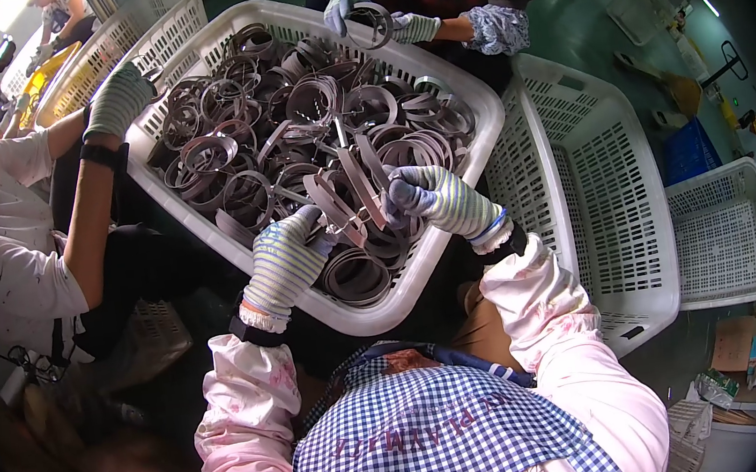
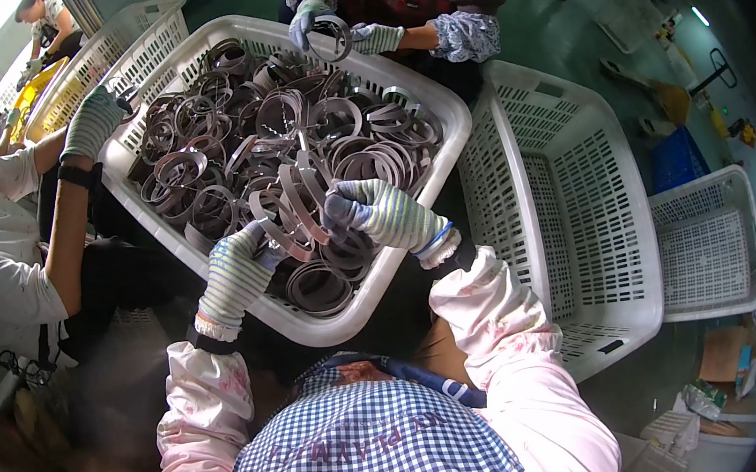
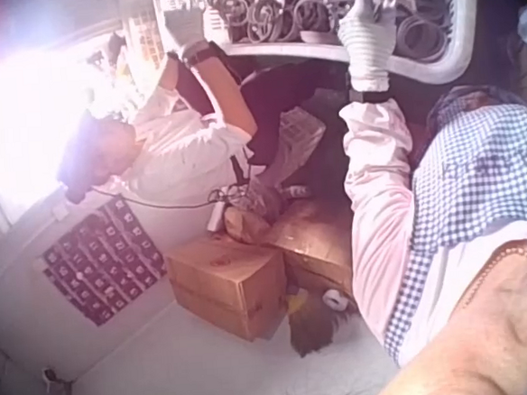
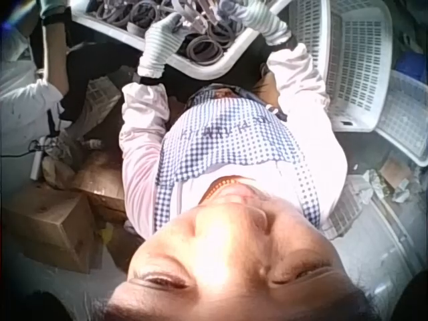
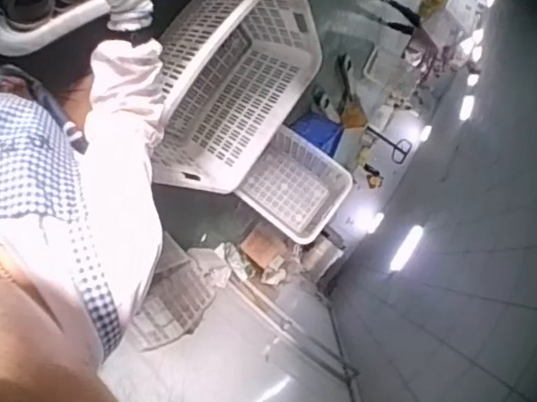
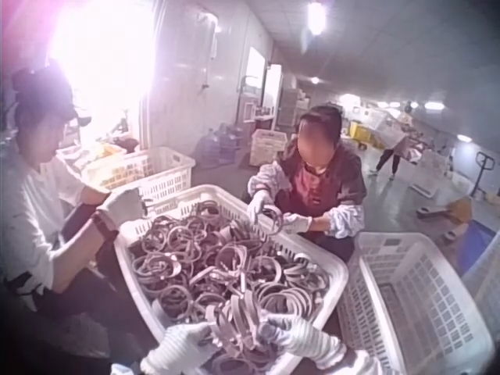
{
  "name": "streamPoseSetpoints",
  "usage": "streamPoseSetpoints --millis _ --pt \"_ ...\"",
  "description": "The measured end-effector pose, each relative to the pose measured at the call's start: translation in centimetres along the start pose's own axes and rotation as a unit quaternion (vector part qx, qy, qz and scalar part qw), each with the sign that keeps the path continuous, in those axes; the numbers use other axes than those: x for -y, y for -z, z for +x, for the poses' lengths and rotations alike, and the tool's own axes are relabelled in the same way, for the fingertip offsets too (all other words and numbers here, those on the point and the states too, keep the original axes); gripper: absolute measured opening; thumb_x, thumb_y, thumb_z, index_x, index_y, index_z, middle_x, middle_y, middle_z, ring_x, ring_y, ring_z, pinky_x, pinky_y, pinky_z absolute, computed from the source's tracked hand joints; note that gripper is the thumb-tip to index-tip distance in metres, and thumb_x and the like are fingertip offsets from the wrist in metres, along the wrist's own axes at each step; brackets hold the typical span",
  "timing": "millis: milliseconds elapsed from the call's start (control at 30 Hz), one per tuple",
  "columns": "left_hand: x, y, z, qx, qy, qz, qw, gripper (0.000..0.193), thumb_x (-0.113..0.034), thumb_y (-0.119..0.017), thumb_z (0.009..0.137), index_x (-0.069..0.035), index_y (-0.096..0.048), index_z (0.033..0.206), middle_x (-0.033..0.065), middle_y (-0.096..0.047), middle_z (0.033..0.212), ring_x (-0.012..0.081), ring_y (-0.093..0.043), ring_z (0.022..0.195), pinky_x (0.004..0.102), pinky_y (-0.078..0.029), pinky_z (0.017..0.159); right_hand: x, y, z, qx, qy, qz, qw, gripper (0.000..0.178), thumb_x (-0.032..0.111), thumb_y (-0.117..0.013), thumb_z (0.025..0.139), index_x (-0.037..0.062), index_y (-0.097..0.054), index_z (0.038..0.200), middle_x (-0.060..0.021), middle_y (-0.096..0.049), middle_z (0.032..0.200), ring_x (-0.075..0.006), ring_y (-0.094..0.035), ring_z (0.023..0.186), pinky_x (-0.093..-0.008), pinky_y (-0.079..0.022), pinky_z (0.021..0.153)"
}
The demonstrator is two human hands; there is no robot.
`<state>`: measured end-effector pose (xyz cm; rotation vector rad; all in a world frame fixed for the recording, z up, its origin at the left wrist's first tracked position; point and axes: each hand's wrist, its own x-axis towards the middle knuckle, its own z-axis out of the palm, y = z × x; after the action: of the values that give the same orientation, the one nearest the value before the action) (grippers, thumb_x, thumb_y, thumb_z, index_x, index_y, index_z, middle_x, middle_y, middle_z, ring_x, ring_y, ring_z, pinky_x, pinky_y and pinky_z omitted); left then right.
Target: Workers are sorting through a large bin of gray plastic rings and placing them into separate baskets.
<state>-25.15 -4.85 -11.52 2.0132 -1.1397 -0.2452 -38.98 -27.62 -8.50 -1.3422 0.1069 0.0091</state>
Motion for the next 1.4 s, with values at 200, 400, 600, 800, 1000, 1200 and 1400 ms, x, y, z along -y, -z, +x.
streamPoseSetpoints --millis 200,400,600,800,1000,1200,1400 --pt "-0.2 0.1 0.1 0.002 0.000 -0.004 1.000 0.016 -0.011 -0.072 0.087 -0.004 -0.068 0.101 0.0117 -0.069 0.078 0.0245 -0.067 0.069 0.0340 -0.051 0.065 0.4 0.3 0.0 -0.008 -0.014 -0.075 0.997 0.031 0.036 -0.067 0.097 0.0057 -0.069 0.103 0.0023 -0.069 0.089 -0.0055 -0.061 0.080 -0.0227 -0.049 0.075" --pt "0.4 -0.4 0.2 0.023 0.051 -0.103 0.993 0.025 -0.015 -0.073 0.088 -0.003 -0.069 0.109 0.0115 -0.072 0.087 0.0212 -0.068 0.080 0.0326 -0.054 0.072 -0.4 0.1 0.3 -0.043 0.041 0.035 0.998 0.023 0.027 -0.073 0.093 0.0057 -0.070 0.102 0.0020 -0.070 0.092 -0.0059 -0.063 0.085 -0.0226 -0.051 0.078" --pt "0.7 -0.1 0.4 0.042 0.068 -0.143 0.986 0.032 -0.021 -0.075 0.087 -0.003 -0.069 0.113 0.0155 -0.074 0.093 0.0278 -0.073 0.086 0.0337 -0.055 0.075 -0.2 -0.1 0.0 -0.086 0.031 0.021 0.996 0.024 0.021 -0.076 0.091 0.0037 -0.069 0.107 0.0008 -0.070 0.094 -0.0070 -0.063 0.085 -0.0226 -0.052 0.078" --pt "0.5 0.6 0.1 0.082 0.067 -0.080 0.991 0.025 -0.011 -0.070 0.089 -0.003 -0.069 0.113 0.0082 -0.070 0.086 0.0181 -0.063 0.079 0.0300 -0.053 0.072 0.9 0.3 -0.7 -0.022 0.022 -0.051 0.998 0.027 0.024 -0.072 0.095 0.0027 -0.067 0.110 0.0003 -0.069 0.092 -0.0074 -0.063 0.085 -0.0229 -0.051 0.078" --pt "-0.1 0.5 0.1 0.083 0.033 -0.118 0.989 0.028 -0.019 -0.073 0.088 -0.006 -0.069 0.112 0.0151 -0.071 0.082 0.0310 -0.071 0.075 0.0351 -0.055 0.069 1.8 0.7 -1.1 0.036 -0.011 -0.058 0.998 0.026 0.026 -0.068 0.097 0.0027 -0.067 0.109 0.0010 -0.070 0.091 -0.0065 -0.063 0.086 -0.0226 -0.050 0.079" --pt "-0.5 0.7 0.0 0.144 0.067 -0.154 0.975 0.025 -0.009 -0.070 0.093 0.001 -0.067 0.116 -0.0016 -0.069 0.092 0.0038 -0.055 0.085 0.0253 -0.051 0.077 1.6 1.0 -1.3 0.021 -0.039 -0.034 0.998 0.025 0.027 -0.068 0.097 0.0037 -0.068 0.107 0.0023 -0.069 0.091 -0.0053 -0.061 0.085 -0.0221 -0.050 0.079" --pt "-0.1 -0.1 0.1 0.116 0.106 -0.271 0.950 0.034 -0.022 -0.071 0.094 0.002 -0.067 0.117 0.0026 -0.072 0.100 0.0079 -0.061 0.090 0.0275 -0.051 0.083 2.0 0.4 -1.0 -0.057 0.007 -0.057 0.997 0.027 0.029 -0.067 0.098 0.0044 -0.069 0.108 0.0021 -0.069 0.091 -0.0051 -0.060 0.084 -0.0218 -0.050 0.078"
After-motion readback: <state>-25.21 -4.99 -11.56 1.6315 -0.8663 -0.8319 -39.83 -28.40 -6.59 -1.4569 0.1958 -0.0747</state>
